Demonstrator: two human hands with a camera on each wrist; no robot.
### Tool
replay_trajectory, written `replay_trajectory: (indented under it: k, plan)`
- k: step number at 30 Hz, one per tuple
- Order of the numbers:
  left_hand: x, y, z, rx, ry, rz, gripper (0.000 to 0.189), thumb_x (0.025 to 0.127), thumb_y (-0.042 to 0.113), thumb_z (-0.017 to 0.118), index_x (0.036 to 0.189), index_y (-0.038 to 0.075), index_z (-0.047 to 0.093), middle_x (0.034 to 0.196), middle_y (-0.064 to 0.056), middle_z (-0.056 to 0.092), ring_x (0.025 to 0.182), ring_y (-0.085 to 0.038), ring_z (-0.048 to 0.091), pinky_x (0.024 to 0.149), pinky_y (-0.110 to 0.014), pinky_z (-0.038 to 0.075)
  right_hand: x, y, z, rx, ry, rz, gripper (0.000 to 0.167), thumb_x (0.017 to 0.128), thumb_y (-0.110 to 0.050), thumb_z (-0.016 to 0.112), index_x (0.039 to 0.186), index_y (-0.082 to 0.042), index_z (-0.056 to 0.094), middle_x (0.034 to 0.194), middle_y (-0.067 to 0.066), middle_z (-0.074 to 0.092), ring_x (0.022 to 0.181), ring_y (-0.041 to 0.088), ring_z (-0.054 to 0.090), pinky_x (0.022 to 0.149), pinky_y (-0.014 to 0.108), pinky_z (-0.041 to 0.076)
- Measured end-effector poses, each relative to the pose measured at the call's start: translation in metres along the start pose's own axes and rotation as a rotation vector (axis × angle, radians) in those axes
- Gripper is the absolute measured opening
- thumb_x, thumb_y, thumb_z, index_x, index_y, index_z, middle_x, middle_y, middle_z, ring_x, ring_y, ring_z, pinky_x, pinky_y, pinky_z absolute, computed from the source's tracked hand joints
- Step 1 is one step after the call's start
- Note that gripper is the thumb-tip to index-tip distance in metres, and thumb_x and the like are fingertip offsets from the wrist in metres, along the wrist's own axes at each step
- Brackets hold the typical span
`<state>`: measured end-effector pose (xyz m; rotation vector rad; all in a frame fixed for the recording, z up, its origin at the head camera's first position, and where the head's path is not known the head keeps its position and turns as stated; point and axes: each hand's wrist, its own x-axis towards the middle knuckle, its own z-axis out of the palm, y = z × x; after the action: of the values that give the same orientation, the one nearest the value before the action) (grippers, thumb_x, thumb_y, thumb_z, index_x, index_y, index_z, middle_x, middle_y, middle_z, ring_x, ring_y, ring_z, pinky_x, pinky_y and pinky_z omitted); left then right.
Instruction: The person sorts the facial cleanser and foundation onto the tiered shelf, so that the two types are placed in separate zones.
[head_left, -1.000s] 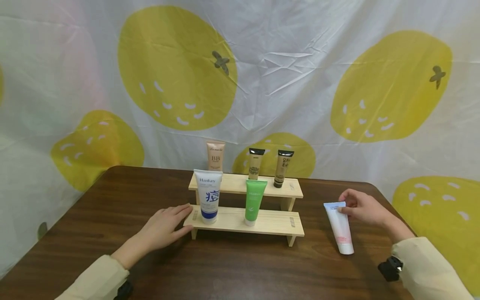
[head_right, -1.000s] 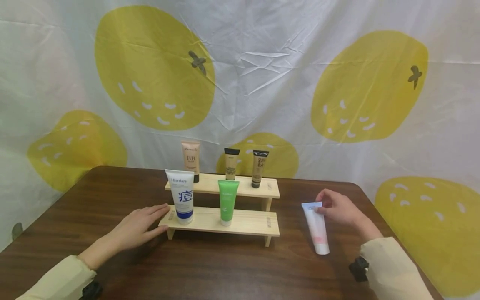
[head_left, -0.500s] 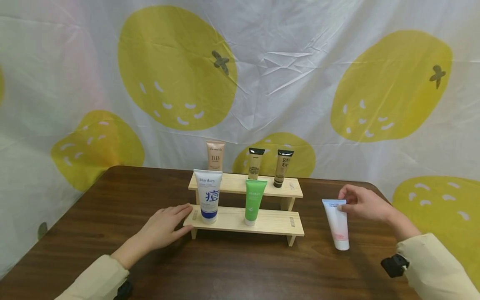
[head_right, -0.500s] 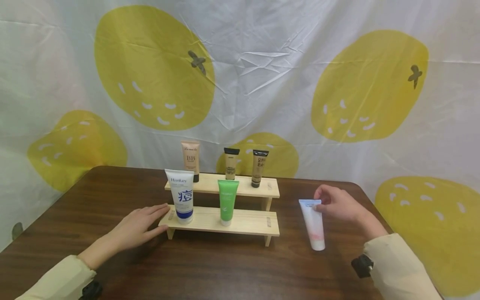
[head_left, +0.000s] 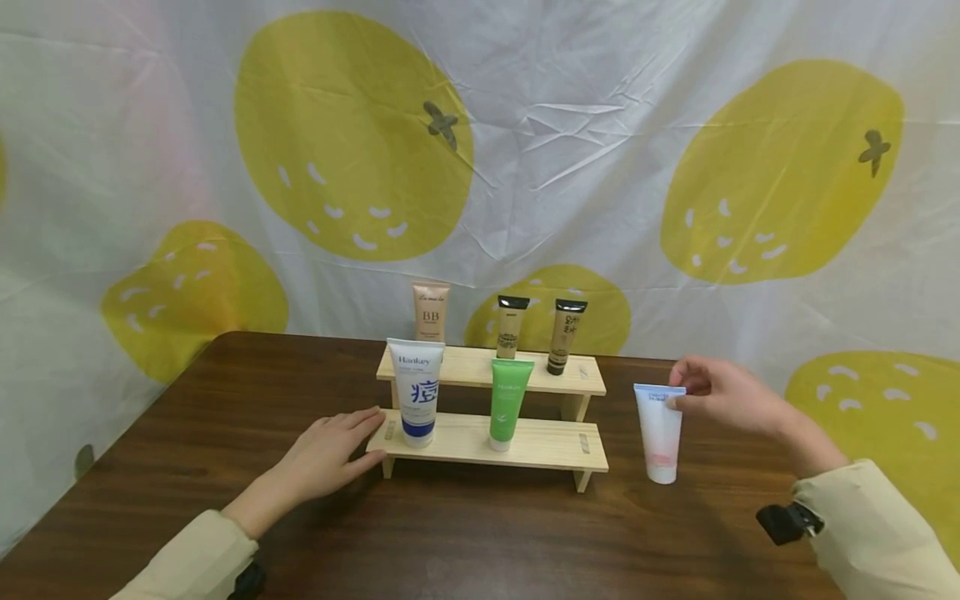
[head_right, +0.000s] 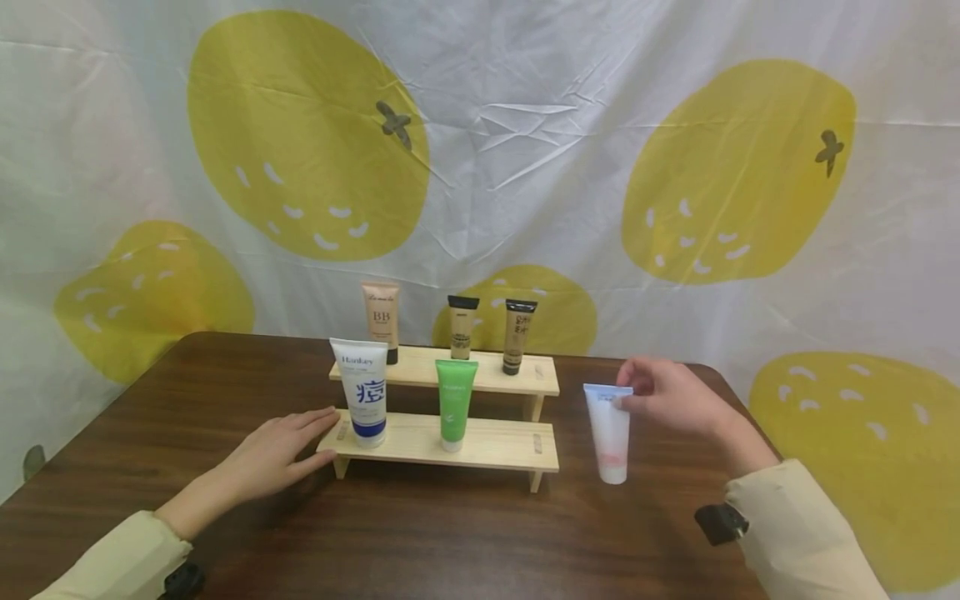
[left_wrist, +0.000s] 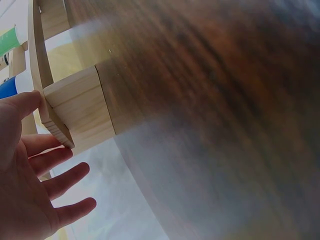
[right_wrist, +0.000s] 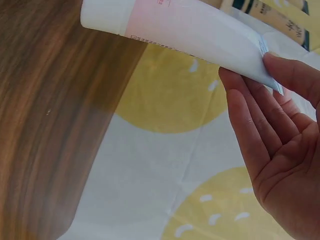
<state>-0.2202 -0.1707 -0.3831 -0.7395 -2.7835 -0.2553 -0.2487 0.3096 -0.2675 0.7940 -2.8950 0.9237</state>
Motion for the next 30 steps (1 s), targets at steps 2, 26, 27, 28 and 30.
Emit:
replay_trajectory:
  k: [2, 26, 27, 28, 30]
  plan:
    - [0.0, 0.0, 0.0, 0.001, 0.0, 0.001, 0.057, 0.087, 0.045, 0.049, 0.125, 0.003, 0.05, 0.125, -0.013, 0.048, 0.11, -0.03, 0.047, 0.086, -0.05, 0.035, 0.001, -0.002, -0.002, 0.039, -0.004, 0.0, 0.019, 0.08, -0.009, 0.065, 0.088, -0.003, 0.049, 0.077, 0.006, 0.06, 0.07, 0.017, 0.056, 0.057, 0.03, 0.046]
    - [0.0, 0.0, 0.0, -0.005, -0.011, -0.004, 0.057, 0.087, 0.045, 0.049, 0.126, 0.003, 0.049, 0.125, -0.013, 0.047, 0.11, -0.03, 0.046, 0.087, -0.05, 0.035, 0.004, -0.03, -0.01, 0.102, 0.094, -0.114, 0.018, 0.081, -0.006, 0.064, 0.09, 0.0, 0.049, 0.076, 0.008, 0.062, 0.067, 0.013, 0.058, 0.057, 0.025, 0.045]
    - [0.0, 0.0, 0.0, -0.005, -0.009, -0.004, 0.057, 0.087, 0.045, 0.049, 0.126, 0.003, 0.049, 0.125, -0.013, 0.047, 0.11, -0.03, 0.046, 0.086, -0.05, 0.035, 0.004, -0.032, -0.009, 0.098, 0.098, -0.117, 0.018, 0.081, -0.006, 0.064, 0.089, 0.0, 0.049, 0.076, 0.007, 0.062, 0.068, 0.014, 0.058, 0.058, 0.024, 0.045]
    - [0.0, 0.0, 0.0, -0.005, -0.008, -0.004, 0.057, 0.087, 0.045, 0.049, 0.126, 0.003, 0.049, 0.125, -0.013, 0.047, 0.11, -0.03, 0.046, 0.086, -0.05, 0.035, 0.005, -0.034, -0.008, 0.096, 0.101, -0.119, 0.018, 0.081, -0.006, 0.064, 0.089, 0.0, 0.049, 0.077, 0.007, 0.062, 0.068, 0.015, 0.058, 0.058, 0.024, 0.045]
    - [0.0, 0.0, 0.0, -0.005, -0.007, -0.005, 0.057, 0.087, 0.045, 0.049, 0.126, 0.003, 0.049, 0.125, -0.013, 0.047, 0.11, -0.03, 0.046, 0.086, -0.05, 0.035, 0.006, -0.037, -0.006, 0.091, 0.106, -0.126, 0.018, 0.081, -0.006, 0.064, 0.089, -0.001, 0.049, 0.076, 0.007, 0.063, 0.069, 0.015, 0.059, 0.059, 0.023, 0.045]
